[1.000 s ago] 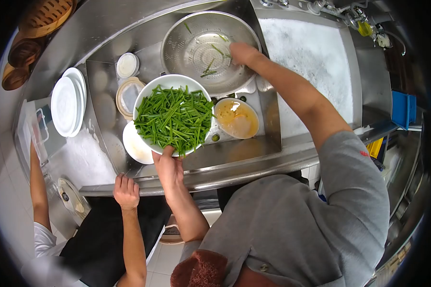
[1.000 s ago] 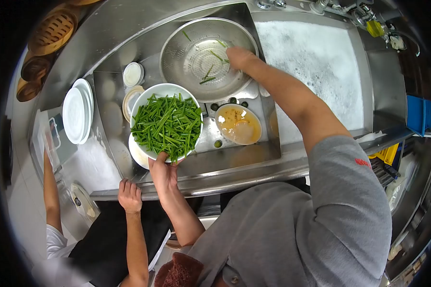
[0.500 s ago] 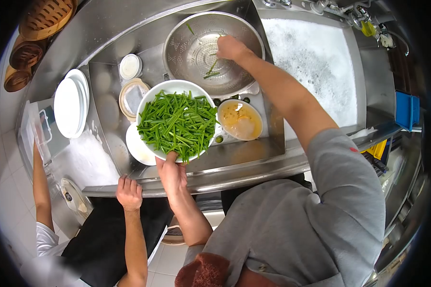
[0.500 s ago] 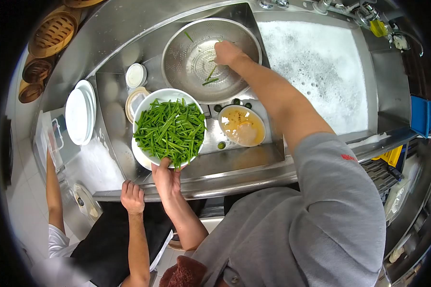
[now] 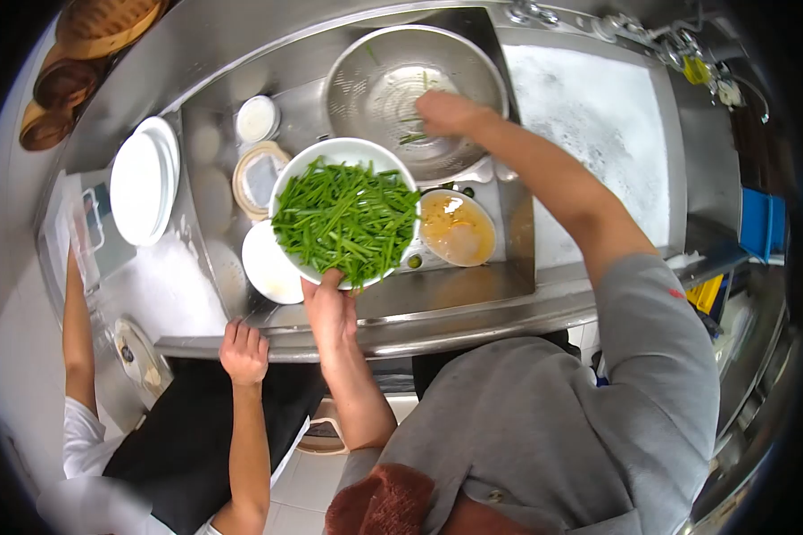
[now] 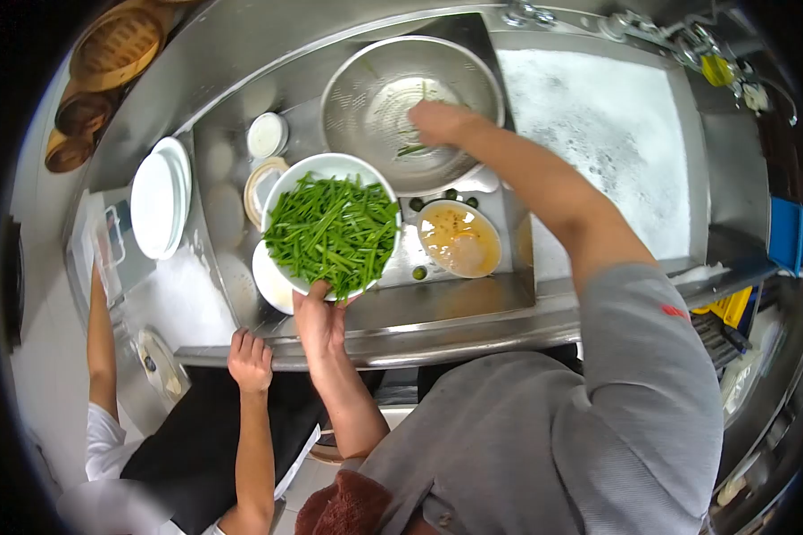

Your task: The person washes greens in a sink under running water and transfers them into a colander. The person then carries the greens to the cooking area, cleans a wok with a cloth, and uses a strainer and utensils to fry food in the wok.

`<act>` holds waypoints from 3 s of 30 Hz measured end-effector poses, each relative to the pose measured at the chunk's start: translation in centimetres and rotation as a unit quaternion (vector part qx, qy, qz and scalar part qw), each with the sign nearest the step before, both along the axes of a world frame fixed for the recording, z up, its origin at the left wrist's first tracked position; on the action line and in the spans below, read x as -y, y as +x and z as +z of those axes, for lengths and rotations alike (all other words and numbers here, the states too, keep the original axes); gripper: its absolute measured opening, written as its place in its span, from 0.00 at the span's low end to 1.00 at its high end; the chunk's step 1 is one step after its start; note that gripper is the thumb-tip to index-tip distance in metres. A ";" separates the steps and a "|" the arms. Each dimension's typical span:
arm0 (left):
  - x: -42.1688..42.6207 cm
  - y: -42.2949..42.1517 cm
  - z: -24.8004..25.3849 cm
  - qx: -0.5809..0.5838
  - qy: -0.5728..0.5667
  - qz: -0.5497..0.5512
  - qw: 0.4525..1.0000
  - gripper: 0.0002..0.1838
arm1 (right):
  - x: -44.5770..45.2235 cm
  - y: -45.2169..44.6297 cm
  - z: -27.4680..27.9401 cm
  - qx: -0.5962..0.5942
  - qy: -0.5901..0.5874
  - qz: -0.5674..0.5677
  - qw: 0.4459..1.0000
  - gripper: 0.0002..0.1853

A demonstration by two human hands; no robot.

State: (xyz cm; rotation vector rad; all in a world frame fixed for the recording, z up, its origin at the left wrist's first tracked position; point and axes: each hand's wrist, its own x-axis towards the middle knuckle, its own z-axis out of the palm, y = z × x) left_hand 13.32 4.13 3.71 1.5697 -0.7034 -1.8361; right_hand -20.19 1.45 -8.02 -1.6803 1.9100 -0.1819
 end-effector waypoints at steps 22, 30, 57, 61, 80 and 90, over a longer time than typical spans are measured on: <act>0.0 -0.1 0.3 -0.004 0.009 -0.002 1.000 0.33 | 12.0 -0.2 -5.7 0.044 -0.264 -0.356 0.895 0.08; 0.2 -0.6 -0.8 -0.033 -0.019 0.013 0.999 0.35 | 4.4 -0.5 10.1 0.400 -0.311 -0.203 0.838 0.04; -1.1 1.9 0.1 -0.022 -0.016 0.014 1.000 0.34 | 1.1 -2.0 -1.4 -0.052 0.010 -0.060 0.997 0.13; -0.8 1.3 0.7 -0.010 -0.011 -0.003 1.000 0.33 | 1.2 -0.2 -2.0 0.063 0.004 -0.039 0.997 0.12; -0.3 0.2 -0.2 -0.054 -0.032 -0.068 0.996 0.31 | -2.7 2.9 17.9 0.333 -0.231 -0.135 0.904 0.07; -0.4 -1.3 2.6 -0.094 0.001 -0.090 0.992 0.32 | -6.1 -6.5 16.2 -0.064 -0.475 -0.238 0.845 0.15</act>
